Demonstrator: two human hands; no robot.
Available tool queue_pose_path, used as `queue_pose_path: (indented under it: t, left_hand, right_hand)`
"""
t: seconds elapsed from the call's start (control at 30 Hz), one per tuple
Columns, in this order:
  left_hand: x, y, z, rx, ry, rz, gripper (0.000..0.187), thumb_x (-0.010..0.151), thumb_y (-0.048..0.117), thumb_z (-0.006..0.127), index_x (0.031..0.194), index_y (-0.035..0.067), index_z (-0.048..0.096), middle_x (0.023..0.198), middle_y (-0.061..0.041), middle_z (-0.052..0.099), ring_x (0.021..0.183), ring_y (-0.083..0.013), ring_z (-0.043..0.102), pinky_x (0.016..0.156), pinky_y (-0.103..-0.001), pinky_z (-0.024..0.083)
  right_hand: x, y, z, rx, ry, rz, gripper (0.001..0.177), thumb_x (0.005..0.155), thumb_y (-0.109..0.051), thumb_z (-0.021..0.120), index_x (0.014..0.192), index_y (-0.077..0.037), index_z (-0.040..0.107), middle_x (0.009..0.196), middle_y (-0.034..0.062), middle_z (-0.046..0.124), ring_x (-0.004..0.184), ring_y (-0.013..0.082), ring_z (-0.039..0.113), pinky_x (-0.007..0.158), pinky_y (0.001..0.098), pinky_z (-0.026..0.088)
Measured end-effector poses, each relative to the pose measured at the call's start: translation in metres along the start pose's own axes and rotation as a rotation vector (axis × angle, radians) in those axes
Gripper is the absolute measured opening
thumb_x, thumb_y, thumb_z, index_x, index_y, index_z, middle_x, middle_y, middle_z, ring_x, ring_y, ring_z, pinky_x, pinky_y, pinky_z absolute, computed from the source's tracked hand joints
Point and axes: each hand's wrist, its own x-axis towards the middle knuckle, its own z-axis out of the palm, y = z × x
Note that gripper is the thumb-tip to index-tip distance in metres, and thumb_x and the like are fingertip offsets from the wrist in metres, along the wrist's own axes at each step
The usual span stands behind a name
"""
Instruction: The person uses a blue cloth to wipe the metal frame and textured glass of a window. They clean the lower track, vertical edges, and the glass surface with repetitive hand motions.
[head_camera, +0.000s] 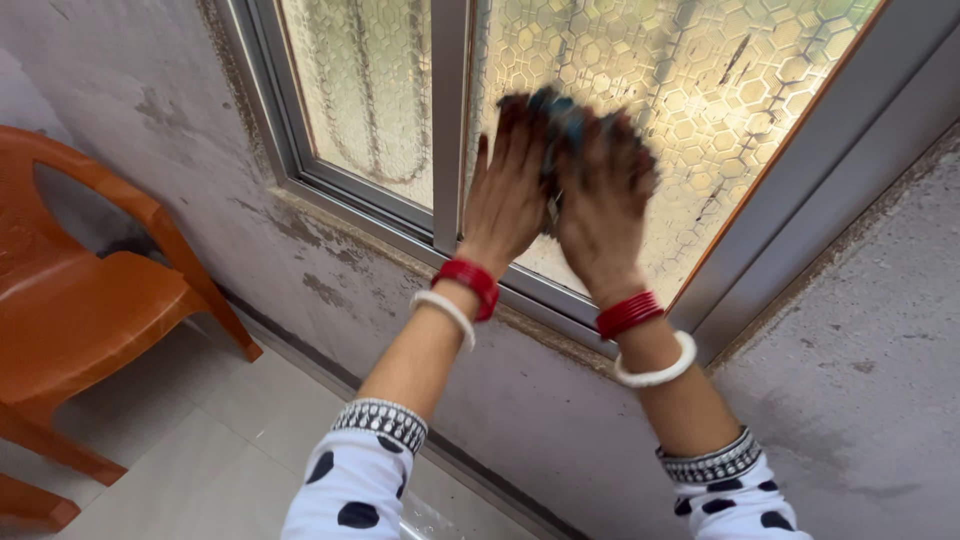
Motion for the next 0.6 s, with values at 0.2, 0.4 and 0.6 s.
queue_pose_path:
  t: [0.2, 0.4, 0.6]
  left_hand:
    - [0.027, 0.034, 0.003, -0.124, 0.226, 0.134, 0.074, 0.112, 0.027, 0.044, 0.168, 0.014, -0.003, 0.176, -0.011, -0.003, 0.164, -0.0287, 0.000, 0.137, -0.051, 0.011]
    - [-0.047, 0.035, 0.019, -0.156, 0.071, 0.129, 0.078, 0.107, 0.022, 0.046, 0.167, 0.018, -0.003, 0.175, -0.009, -0.007, 0.163, -0.0280, -0.001, 0.134, -0.049, 0.010]
    - [-0.029, 0.015, 0.021, -0.037, 0.079, 0.199, 0.078, 0.107, 0.018, 0.045, 0.167, 0.017, -0.004, 0.175, -0.009, -0.006, 0.163, -0.0275, 0.002, 0.136, -0.048, 0.009]
  right_hand:
    - [-0.001, 0.029, -0.019, -0.133, -0.024, 0.112, 0.057, 0.118, -0.026, 0.047, 0.172, -0.022, 0.030, 0.176, 0.0072, 0.006, 0.161, 0.0328, -0.002, 0.131, 0.0486, -0.006]
    - [-0.067, 0.002, -0.016, -0.066, -0.123, 0.124, 0.061, 0.116, -0.029, 0.050, 0.171, -0.022, 0.026, 0.177, 0.0067, 0.006, 0.162, 0.0341, -0.002, 0.130, 0.0505, -0.006]
    - [-0.050, 0.008, -0.016, -0.040, -0.094, 0.098, 0.062, 0.115, -0.027, 0.050, 0.172, -0.021, 0.028, 0.178, 0.0067, 0.005, 0.162, 0.0341, -0.002, 0.130, 0.0500, -0.007]
